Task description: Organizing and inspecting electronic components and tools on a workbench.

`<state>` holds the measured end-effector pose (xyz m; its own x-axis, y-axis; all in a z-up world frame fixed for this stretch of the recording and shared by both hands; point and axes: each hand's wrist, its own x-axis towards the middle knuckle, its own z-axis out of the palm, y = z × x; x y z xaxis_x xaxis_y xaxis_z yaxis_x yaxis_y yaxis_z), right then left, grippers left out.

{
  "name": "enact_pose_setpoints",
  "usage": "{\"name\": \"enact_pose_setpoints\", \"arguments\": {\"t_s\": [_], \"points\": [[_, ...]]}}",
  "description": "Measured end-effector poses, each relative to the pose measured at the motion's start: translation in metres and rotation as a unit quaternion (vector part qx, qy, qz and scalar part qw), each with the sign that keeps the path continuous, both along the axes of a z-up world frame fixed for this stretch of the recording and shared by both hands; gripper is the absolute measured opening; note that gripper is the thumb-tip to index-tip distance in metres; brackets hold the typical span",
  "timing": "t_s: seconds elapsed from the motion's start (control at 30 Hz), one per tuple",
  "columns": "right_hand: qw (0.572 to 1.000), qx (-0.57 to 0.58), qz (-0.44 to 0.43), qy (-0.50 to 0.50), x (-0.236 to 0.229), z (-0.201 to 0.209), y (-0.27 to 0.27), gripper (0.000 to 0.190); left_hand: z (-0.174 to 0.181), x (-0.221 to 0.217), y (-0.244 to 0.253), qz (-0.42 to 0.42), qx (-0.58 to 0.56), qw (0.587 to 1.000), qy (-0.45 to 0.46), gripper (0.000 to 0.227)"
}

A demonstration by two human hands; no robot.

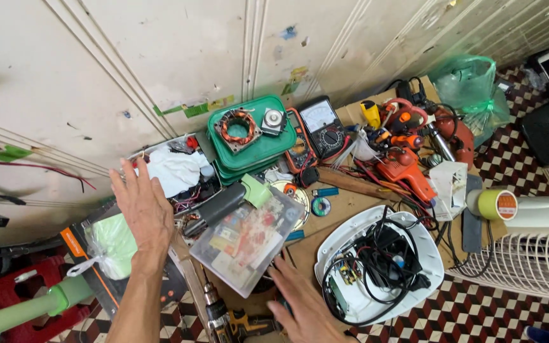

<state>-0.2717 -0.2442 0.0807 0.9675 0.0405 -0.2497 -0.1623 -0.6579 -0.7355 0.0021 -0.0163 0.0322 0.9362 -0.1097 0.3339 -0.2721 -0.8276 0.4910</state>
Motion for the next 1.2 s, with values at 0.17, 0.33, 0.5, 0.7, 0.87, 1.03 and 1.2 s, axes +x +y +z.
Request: {"name": "enact_pose_setpoints", "arguments": {"t_s": [0.17, 0.33, 0.5, 0.7, 0.87, 1.03, 1.2], "points": [[0.989, -0.069, -0.114, 0.065, -0.085, -0.009, -0.068, 0.061, 0.024, -0.069, -0.001, 0.056, -0.125, 0.99, -0.025, 0.046], [0.978, -0.037, -0.203, -0.031, -0.062, 0.0, -0.099, 0.05, -0.019, -0.179, -0.022, 0.171, -0.211, 0.957, 0.098, 0.042], [0.99, 0.054, -0.125, 0.032, 0.042, 0.004, -0.1, 0.043, -0.077, -0.27, -0.065, 0.307, -0.375, 0.82, 0.304, 0.06], [0.997, -0.032, -0.039, -0.062, 0.151, -0.11, -0.131, 0.047, -0.079, -0.251, -0.094, 0.352, -0.59, 0.637, 0.351, 0.066], [0.967, 0.134, -0.078, 0.202, 0.167, -0.131, -0.13, 0.059, -0.063, -0.244, -0.103, 0.311, -0.636, 0.63, 0.319, 0.073], [0.977, 0.123, -0.059, 0.164, 0.158, -0.133, -0.129, 0.064, -0.062, -0.252, -0.099, 0.289, -0.648, 0.62, 0.336, 0.074], [0.974, 0.095, -0.048, 0.199, 0.138, -0.089, -0.119, 0.07, -0.084, -0.26, -0.086, 0.311, -0.654, 0.604, 0.333, 0.076]]}}
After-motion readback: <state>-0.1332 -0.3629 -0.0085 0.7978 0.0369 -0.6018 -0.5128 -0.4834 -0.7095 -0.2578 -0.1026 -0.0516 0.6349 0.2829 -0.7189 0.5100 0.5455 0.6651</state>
